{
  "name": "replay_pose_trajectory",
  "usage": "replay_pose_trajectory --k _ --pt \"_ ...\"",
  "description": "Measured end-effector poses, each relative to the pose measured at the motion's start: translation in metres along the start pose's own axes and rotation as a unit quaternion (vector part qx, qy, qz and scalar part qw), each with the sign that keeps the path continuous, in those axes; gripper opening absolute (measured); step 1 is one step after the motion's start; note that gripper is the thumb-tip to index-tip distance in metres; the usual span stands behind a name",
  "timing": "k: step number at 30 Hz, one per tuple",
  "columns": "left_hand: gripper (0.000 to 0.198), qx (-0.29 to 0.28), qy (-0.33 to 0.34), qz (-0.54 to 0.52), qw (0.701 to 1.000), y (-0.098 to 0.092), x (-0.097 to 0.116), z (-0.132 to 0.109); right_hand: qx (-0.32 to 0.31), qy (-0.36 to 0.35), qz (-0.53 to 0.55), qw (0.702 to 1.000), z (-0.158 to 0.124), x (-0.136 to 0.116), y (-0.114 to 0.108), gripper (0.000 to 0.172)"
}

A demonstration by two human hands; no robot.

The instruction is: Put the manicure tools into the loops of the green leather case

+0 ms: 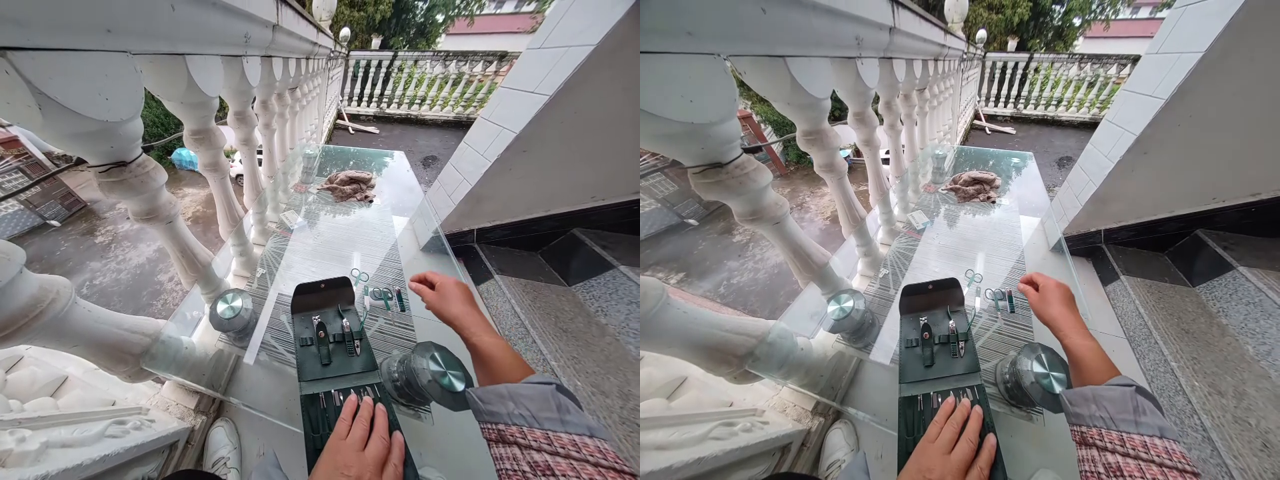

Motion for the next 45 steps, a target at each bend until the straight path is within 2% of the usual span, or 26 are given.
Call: replay_pose_trajectory --k 6,11,18,20,22,25,28,32,36,41,45 --pt "0.027 0.016 -0.001 -0.002 1.0 0.002 -0.001 -0.001 -0.043 -0.047 -0.089 0.994 -0.001 -0.009 0.025 0.031" --pt "0.026 0.006 0.005 0.0 1.0 0.0 -0.001 -0.001 -0.063 -0.041 -0.105 0.992 -0.001 -0.011 0.028 0.027" --pt "0.027 -0.02 0.013 0.004 1.0 -0.002 0.0 -0.001 -0.046 -0.035 -0.094 0.994 -0.004 -0.01 0.027 0.016" --pt "0.027 -0.027 0.008 0.005 1.0 -0.003 0.0 0.0 -0.039 -0.034 -0.049 0.997 -0.006 -0.013 0.024 0.02" --pt "0.027 -0.034 0.009 0.006 0.999 -0.003 0.0 0.0 -0.048 -0.035 0.052 0.997 -0.01 -0.023 0.021 0.024" --pt "0.026 -0.032 0.008 0.01 0.999 -0.004 0.0 0.0 -0.106 -0.052 0.247 0.962 -0.025 -0.049 0.017 0.03" --pt "0.023 -0.013 -0.006 0.014 1.0 -0.004 0.001 0.0 -0.136 -0.075 0.321 0.934 -0.045 -0.079 0.021 0.031" --pt "0.022 -0.013 -0.008 0.024 1.0 -0.003 0.001 -0.001 -0.122 -0.142 0.264 0.946 -0.065 -0.102 0.037 0.02" --pt "0.021 0.015 -0.015 0.015 1.0 -0.004 -0.001 0.0 -0.081 -0.21 0.156 0.962 -0.069 -0.103 0.051 0.012" --pt "0.022 0.006 -0.013 0.013 1.0 -0.005 -0.001 0.001 -0.092 -0.222 0.09 0.966 -0.066 -0.101 0.056 0.015" --pt "0.025 -0.012 -0.008 0.01 1.0 -0.007 -0.001 0.001 -0.107 -0.192 0.083 0.972 -0.065 -0.101 0.054 0.015"
Point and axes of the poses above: each hand's wrist, its own z-axis towards the middle knuckle, its own y-axis out of the palm, x = y × z, the point moved 1 cm from there along z, towards the middle knuckle, and after that the axes turned 1 degree about y, right-handed, at the moved point
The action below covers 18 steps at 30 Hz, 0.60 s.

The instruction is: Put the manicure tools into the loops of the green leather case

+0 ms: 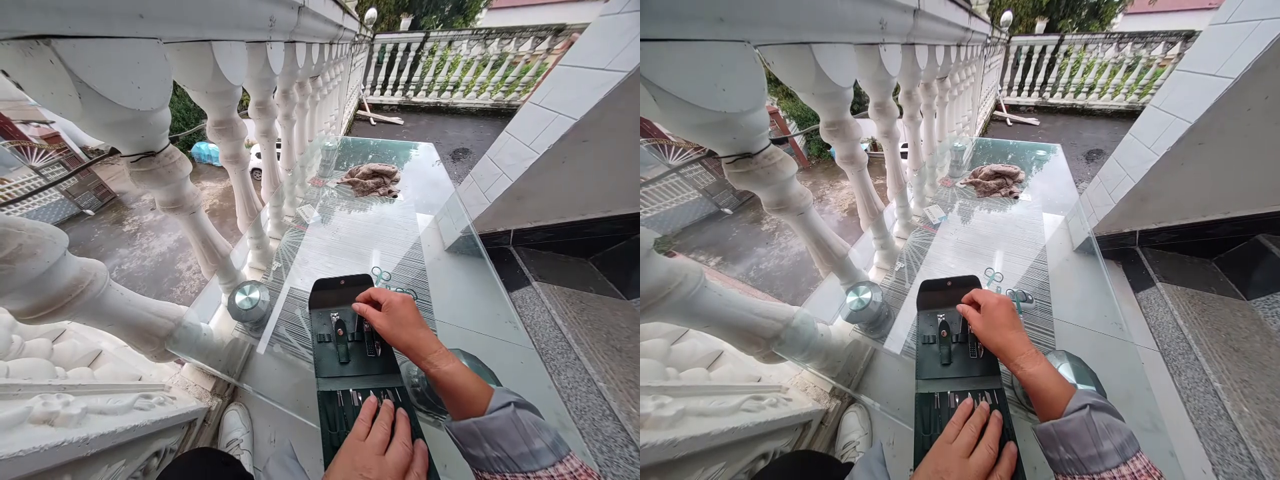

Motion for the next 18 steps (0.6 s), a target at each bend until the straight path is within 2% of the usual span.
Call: replay_pose_trajectory --k 4,7,10,13,18 --pt "0.025 0.007 -0.003 0.003 1.0 0.0005 -0.0002 -0.0008 -0.029 0.013 -0.006 0.999 0.0002 -0.0011 0.0003 0.016" --pt "0.025 0.007 -0.002 0.004 1.0 0.0025 0.0004 -0.0014 -0.056 -0.007 -0.044 0.997 0.0004 -0.0003 0.0013 0.018" --pt "0.025 0.002 -0.002 0.005 1.0 0.0038 0.0008 -0.0015 -0.071 -0.042 -0.106 0.991 0.0 0.0009 0.0 0.029" --pt "0.023 0.027 -0.012 0.0 1.0 0.0035 0.0005 -0.0011 -0.098 -0.058 -0.136 0.984 -0.0014 0.0003 -0.0036 0.038" --pt "0.022 0.021 -0.002 0.008 1.0 0.0036 0.0006 -0.0009 -0.083 -0.064 -0.121 0.987 -0.0033 -0.0025 -0.0067 0.045"
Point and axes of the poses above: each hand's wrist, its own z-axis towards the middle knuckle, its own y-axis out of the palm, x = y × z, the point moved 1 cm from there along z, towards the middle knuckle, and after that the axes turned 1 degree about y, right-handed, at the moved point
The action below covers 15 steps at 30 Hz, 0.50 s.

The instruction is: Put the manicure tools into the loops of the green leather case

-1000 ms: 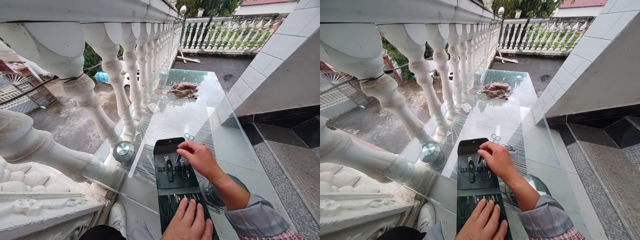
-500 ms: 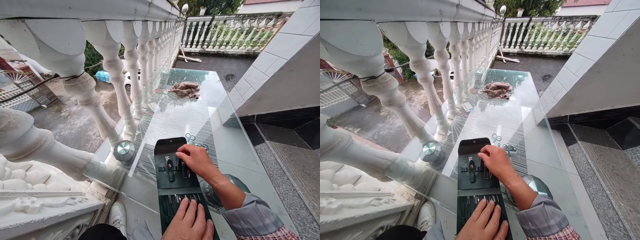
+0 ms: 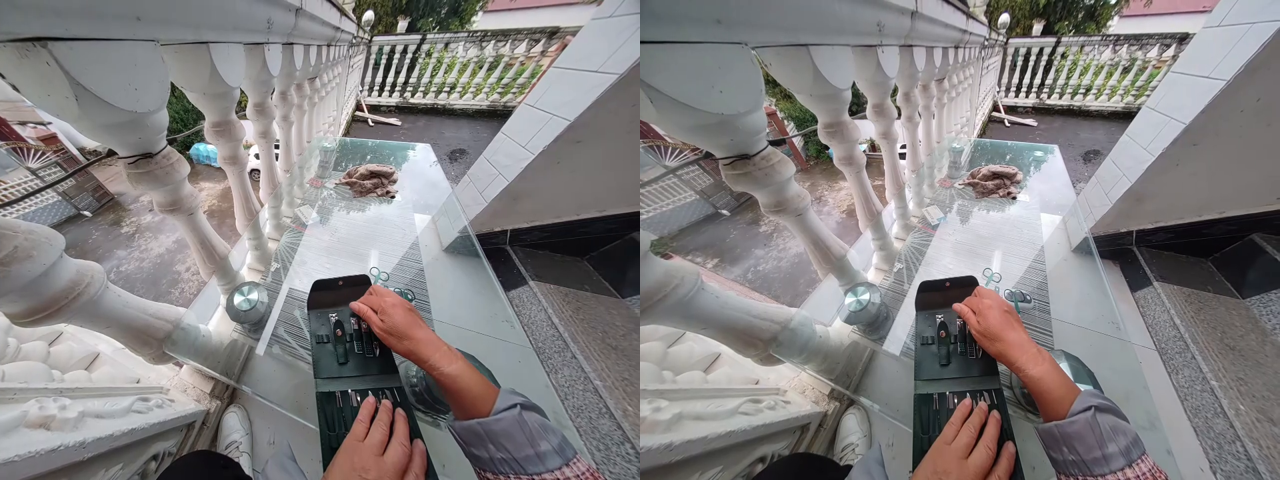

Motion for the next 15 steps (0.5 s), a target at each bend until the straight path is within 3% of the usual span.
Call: replay_pose_trajectory --k 4,7,10,12,15 --pt "0.022 0.013 -0.008 -0.004 1.0 0.0 0.0 0.0 -0.016 -0.025 0.029 0.999 0.001 0.0 0.003 0.048" --pt "0.021 0.02 -0.012 -0.007 1.0 0.0 -0.001 0.001 0.048 -0.02 0.115 0.992 0.002 0.006 -0.009 0.044" --pt "0.022 0.01 -0.009 -0.014 1.0 -0.003 -0.002 0.002 0.193 0.074 0.221 0.953 0.0 0.026 -0.036 0.037" --pt "0.024 0.005 -0.003 -0.021 1.0 -0.004 -0.003 0.004 0.262 0.144 0.221 0.928 -0.004 0.046 -0.052 0.033" --pt "0.024 0.017 -0.002 -0.023 1.0 -0.003 -0.004 0.005 0.245 0.214 0.12 0.938 -0.009 0.078 -0.06 0.023"
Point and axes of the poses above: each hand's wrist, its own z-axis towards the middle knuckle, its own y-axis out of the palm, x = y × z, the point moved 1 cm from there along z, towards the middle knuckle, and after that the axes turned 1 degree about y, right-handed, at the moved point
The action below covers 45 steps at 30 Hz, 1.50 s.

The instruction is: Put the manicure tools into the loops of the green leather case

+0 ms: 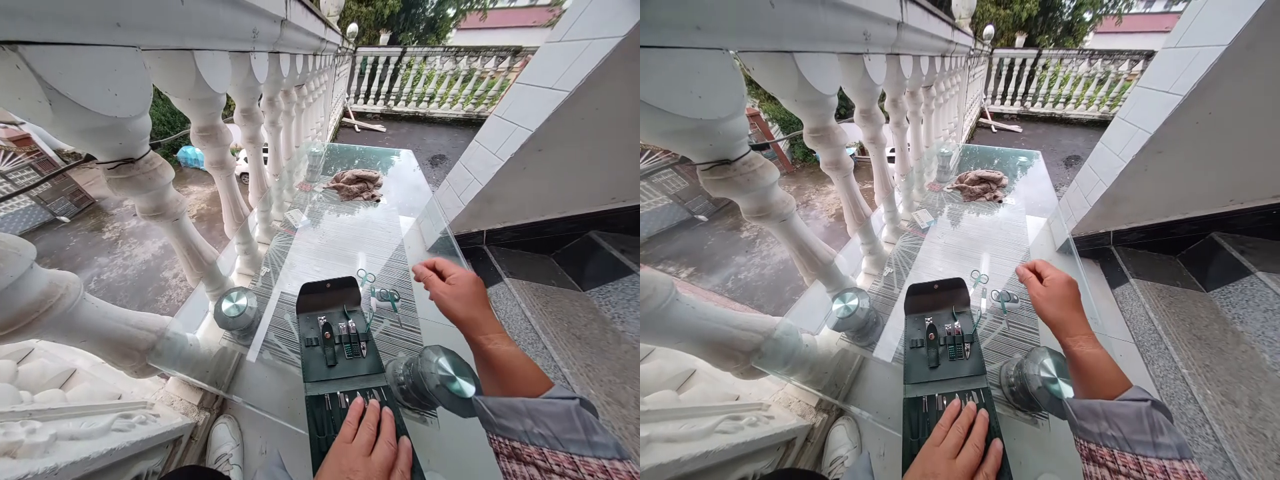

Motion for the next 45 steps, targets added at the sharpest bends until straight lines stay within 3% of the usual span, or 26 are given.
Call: replay_pose_trajectory --k 4,7,13,17,26,33,38,42,45 --pt "0.023 0.016 -0.002 0.004 1.0 0.005 0.001 -0.001 -0.071 0.016 -0.183 0.98 0.008 0.029 0.007 0.017" --pt "0.023 0.011 0.005 0.012 1.0 0.009 0.003 -0.004 -0.107 0.004 -0.228 0.968 0.008 0.034 0.02 0.019" --pt "0.023 -0.003 0.009 0.023 1.0 0.012 0.006 -0.007 -0.123 -0.053 -0.228 0.964 0.001 0.029 0.045 0.034" --pt "0.023 -0.01 -0.001 0.019 1.0 0.008 0.006 -0.005 -0.135 -0.074 -0.243 0.958 -0.001 0.032 0.052 0.024" --pt "0.025 -0.048 0.013 0.013 0.999 0.001 0.002 -0.003 -0.164 -0.032 -0.213 0.963 0.004 0.037 0.049 0.022" --pt "0.024 -0.027 0.006 0.01 1.0 0.001 0.002 -0.002 -0.19 0.019 -0.165 0.968 0.008 0.033 0.043 0.016" --pt "0.024 -0.01 0.012 0.007 1.0 0.002 0.001 -0.002 -0.207 0.008 -0.155 0.966 0.006 0.03 0.039 0.008" --pt "0.027 -0.044 0.024 0.01 0.999 0.002 0.002 -0.003 -0.208 -0.022 -0.146 0.967 0.007 0.033 0.037 0.013" --pt "0.028 -0.064 0.026 0.018 0.997 0.002 0.003 -0.004 -0.174 -0.013 -0.18 0.968 0.008 0.039 0.037 0.017"
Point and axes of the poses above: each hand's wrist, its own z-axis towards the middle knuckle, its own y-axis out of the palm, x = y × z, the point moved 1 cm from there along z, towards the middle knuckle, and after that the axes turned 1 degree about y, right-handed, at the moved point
